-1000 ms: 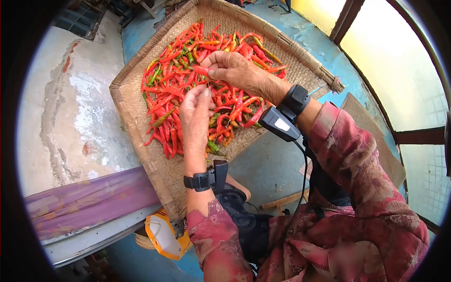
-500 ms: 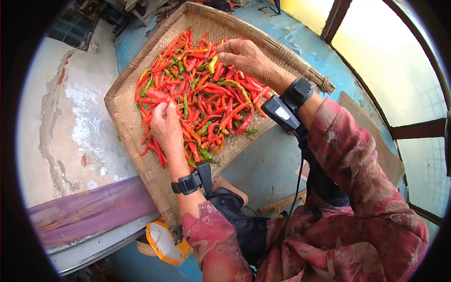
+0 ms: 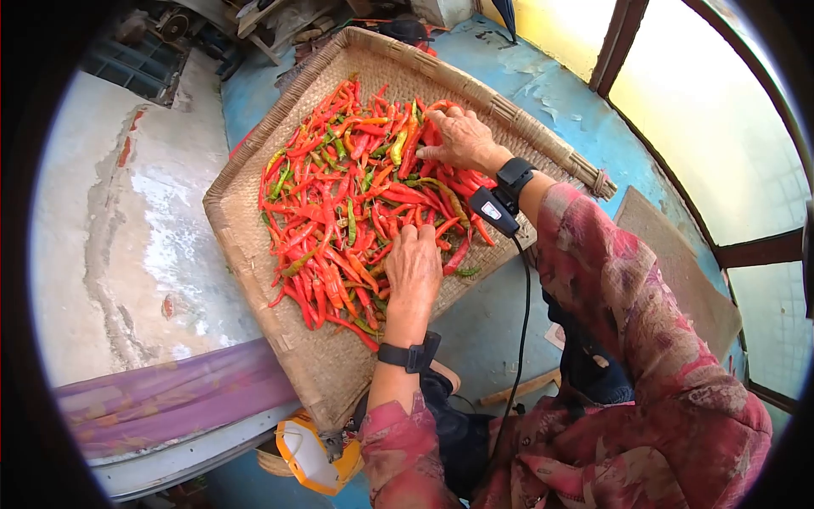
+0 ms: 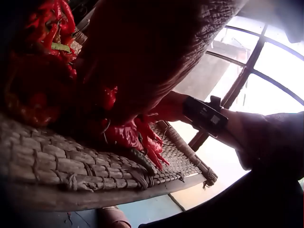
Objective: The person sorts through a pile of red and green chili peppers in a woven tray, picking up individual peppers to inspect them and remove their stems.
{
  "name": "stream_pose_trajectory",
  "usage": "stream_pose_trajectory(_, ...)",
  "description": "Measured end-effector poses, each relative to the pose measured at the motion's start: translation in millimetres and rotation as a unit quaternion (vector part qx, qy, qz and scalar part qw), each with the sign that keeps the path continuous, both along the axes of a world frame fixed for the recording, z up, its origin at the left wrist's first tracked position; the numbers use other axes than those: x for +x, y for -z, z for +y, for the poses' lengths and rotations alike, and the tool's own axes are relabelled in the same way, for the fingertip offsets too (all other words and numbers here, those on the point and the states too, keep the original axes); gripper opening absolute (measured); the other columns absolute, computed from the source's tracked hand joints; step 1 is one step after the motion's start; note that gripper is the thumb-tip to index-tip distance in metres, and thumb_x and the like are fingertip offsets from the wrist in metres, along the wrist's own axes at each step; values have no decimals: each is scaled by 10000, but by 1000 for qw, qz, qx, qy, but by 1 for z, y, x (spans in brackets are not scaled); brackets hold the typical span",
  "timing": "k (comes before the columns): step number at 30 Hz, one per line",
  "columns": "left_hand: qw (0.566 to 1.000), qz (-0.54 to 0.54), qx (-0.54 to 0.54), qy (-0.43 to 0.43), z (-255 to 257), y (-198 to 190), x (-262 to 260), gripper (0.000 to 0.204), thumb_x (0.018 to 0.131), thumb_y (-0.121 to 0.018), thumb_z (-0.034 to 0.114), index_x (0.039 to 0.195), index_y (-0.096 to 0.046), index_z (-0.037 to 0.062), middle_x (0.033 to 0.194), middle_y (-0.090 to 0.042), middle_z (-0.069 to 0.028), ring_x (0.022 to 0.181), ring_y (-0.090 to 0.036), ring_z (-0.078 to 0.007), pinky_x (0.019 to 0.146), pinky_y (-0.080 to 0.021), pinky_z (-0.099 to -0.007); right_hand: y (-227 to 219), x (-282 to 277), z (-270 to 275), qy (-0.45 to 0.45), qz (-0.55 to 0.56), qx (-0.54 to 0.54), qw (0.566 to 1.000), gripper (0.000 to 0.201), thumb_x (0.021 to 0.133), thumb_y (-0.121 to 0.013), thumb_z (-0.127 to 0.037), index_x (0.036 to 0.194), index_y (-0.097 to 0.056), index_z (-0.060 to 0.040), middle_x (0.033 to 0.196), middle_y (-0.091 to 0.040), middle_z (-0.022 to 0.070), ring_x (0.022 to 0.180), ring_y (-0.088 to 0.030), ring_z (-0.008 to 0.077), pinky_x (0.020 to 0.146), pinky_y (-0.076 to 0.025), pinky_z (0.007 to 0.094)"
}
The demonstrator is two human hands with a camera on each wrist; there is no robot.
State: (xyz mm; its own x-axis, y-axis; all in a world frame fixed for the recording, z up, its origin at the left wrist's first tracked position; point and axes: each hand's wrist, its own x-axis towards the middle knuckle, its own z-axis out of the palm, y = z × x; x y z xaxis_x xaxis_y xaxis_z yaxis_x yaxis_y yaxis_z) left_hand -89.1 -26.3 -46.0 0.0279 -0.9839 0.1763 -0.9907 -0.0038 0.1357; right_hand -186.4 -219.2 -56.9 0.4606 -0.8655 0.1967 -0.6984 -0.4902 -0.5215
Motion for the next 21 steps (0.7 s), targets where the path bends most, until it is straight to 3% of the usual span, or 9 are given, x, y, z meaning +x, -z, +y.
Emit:
stream_pose_trajectory(3, 1000, -3, 11, -8, -1, -7, 5, 81, 783, -560, 83, 823, -552, 13, 794, -559, -167, 785, -596, -342, 632, -496, -432, -1, 13, 15, -44, 44, 15, 998, 750, 629, -763, -386, 1236, -423, -106, 1141, -489, 177, 1078, -490, 377, 849, -458, 458)
stream_pose_trajectory(4, 1000, 0, 10, -14, -1, -9, 9, 87, 788, -557, 94, 824, -552, 15, 783, -570, -174, 779, -602, -345, 634, -494, -438, 2, 19, 19, -46, 33, 11, 998, 615, 655, -729, -269, 1177, -460, -83, 1095, -499, 191, 1025, -521, 379, 807, -470, 463)
stream_pose_trajectory(8, 994, 63, 4, -94, 1, -30, 34, 130, 848, -514, 135, 903, -530, 18, 824, -607, -206, 770, -596, -390, 662, -464, -471, 10, 34, 21, -75, -67, 1, 995, 440, 649, -633, -90, 1075, -528, -59, 955, -561, 176, 892, -582, 351, 749, -486, 422)
stream_pose_trajectory(10, 985, 80, -44, -148, 5, -38, 51, 177, 867, -484, 159, 954, -547, 19, 801, -601, -219, 767, -584, -399, 655, -441, -466, -4, 35, 24, -180, -162, 105, 965, 425, 620, -624, -21, 1039, -565, -71, 873, -583, 132, 856, -596, 290, 730, -477, 368)
stream_pose_trajectory(11, 977, 83, -59, -185, 6, -40, 59, 217, 887, -449, 191, 973, -548, 17, 798, -601, -227, 754, -579, -405, 653, -444, -457, -11, 35, 31, -198, -209, 125, 949, 354, 633, -630, 5, 978, -589, -64, 782, -579, 67, 803, -589, 208, 718, -469, 323)
stream_pose_trajectory(12, 972, 103, -78, -195, 10, -43, 66, 235, 894, -437, 196, 993, -547, 14, 800, -615, -205, 723, -594, -370, 645, -451, -433, -13, 36, 35, -199, -209, 124, 949, 354, 633, -630, 5, 978, -589, -64, 782, -579, 67, 803, -589, 208, 718, -469, 323)
stream_pose_trajectory(14, 948, 206, -74, -231, 14, -46, 77, 208, 891, -447, 193, 971, -542, 26, 763, -614, -196, 731, -595, -382, 651, -441, -459, -17, 40, 42, -285, -230, 154, 918, 342, 664, -650, -1, 993, -583, -66, 786, -553, 25, 775, -552, 146, 722, -461, 291)
stream_pose_trajectory(18, 951, 187, -93, -226, 23, -55, 84, 210, 882, -461, 194, 982, -539, 27, 706, -606, -181, 692, -593, -371, 648, -442, -449, -31, 34, 68, -338, -218, 165, 901, 311, 707, -630, 20, 1006, -582, -52, 822, -537, 8, 785, -526, 123, 726, -454, 276)
stream_pose_trajectory(21, 953, 191, -100, -213, 27, -55, 92, 205, 869, -494, 180, 981, -543, 15, 796, -617, -180, 724, -594, -356, 667, -451, -430, -41, 26, 82, -323, -239, 209, 892, 283, 730, -588, 36, 1002, -585, -44, 852, -555, 21, 857, -545, 130, 782, -457, 271)
